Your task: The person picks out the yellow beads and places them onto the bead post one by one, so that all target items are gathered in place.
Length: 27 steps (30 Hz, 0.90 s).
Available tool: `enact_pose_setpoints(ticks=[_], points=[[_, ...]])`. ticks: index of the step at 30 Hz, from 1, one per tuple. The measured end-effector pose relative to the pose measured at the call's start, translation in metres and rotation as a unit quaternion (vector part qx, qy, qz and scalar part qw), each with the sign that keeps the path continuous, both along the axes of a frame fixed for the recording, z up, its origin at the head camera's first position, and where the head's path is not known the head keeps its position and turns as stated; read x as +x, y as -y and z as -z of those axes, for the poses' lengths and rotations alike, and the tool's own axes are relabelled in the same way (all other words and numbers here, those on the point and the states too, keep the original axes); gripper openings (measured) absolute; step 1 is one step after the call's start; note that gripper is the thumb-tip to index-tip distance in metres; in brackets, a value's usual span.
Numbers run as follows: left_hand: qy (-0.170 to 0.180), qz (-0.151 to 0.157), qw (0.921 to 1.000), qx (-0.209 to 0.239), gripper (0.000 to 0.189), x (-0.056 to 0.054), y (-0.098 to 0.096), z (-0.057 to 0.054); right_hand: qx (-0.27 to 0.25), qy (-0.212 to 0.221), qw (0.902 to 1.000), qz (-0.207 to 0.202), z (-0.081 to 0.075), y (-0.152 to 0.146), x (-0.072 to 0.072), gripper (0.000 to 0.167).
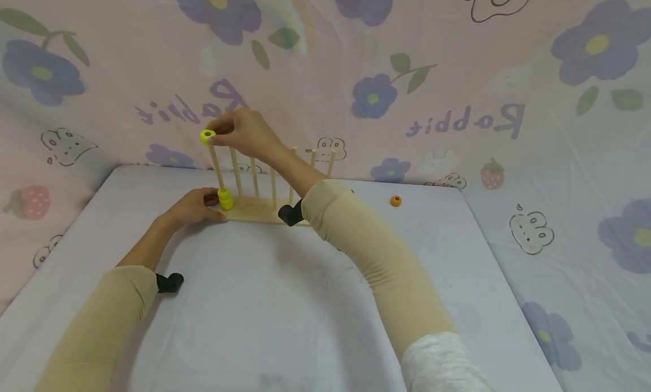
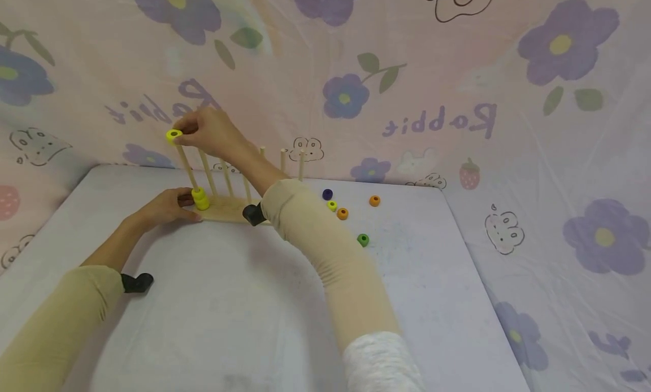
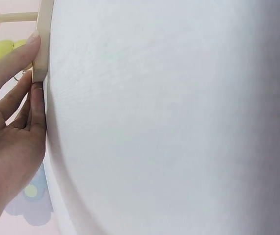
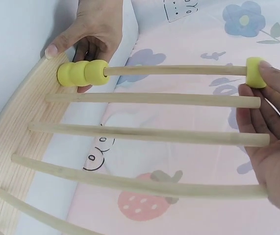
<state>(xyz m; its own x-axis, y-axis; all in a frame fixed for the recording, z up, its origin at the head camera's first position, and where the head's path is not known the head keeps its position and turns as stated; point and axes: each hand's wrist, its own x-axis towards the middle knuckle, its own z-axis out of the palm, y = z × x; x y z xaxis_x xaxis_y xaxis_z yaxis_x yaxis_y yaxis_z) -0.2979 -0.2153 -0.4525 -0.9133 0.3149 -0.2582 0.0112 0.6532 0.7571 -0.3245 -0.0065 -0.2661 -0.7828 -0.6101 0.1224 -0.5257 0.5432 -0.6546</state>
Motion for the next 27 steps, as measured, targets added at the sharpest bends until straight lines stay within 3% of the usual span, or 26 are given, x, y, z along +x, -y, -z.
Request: enact_pose_setpoints(ticks=[6, 16, 27], points=[[-0.002, 0.001, 1.0000, -0.005, 0.093, 0.0014, 0.0014, 0.0000, 0.024, -0.012, 0.9996, 0.002, 0.0023, 0.0026, 0.0002, 0.026], [0.000, 0.002, 1.0000, 0.008, 0.096, 0.0000, 0.0026, 0.0037, 0.043, 0.004, 0.9990, 0.014, -0.0001, 0.0046, 0.0022, 0.030], [-0.011, 0.009, 0.9998, 0.011, 0.092, 0.0000, 0.0016, 0.0031, 0.025, 0.028, 0.9992, 0.014, 0.0000, 0.0024, 0.0004, 0.032]])
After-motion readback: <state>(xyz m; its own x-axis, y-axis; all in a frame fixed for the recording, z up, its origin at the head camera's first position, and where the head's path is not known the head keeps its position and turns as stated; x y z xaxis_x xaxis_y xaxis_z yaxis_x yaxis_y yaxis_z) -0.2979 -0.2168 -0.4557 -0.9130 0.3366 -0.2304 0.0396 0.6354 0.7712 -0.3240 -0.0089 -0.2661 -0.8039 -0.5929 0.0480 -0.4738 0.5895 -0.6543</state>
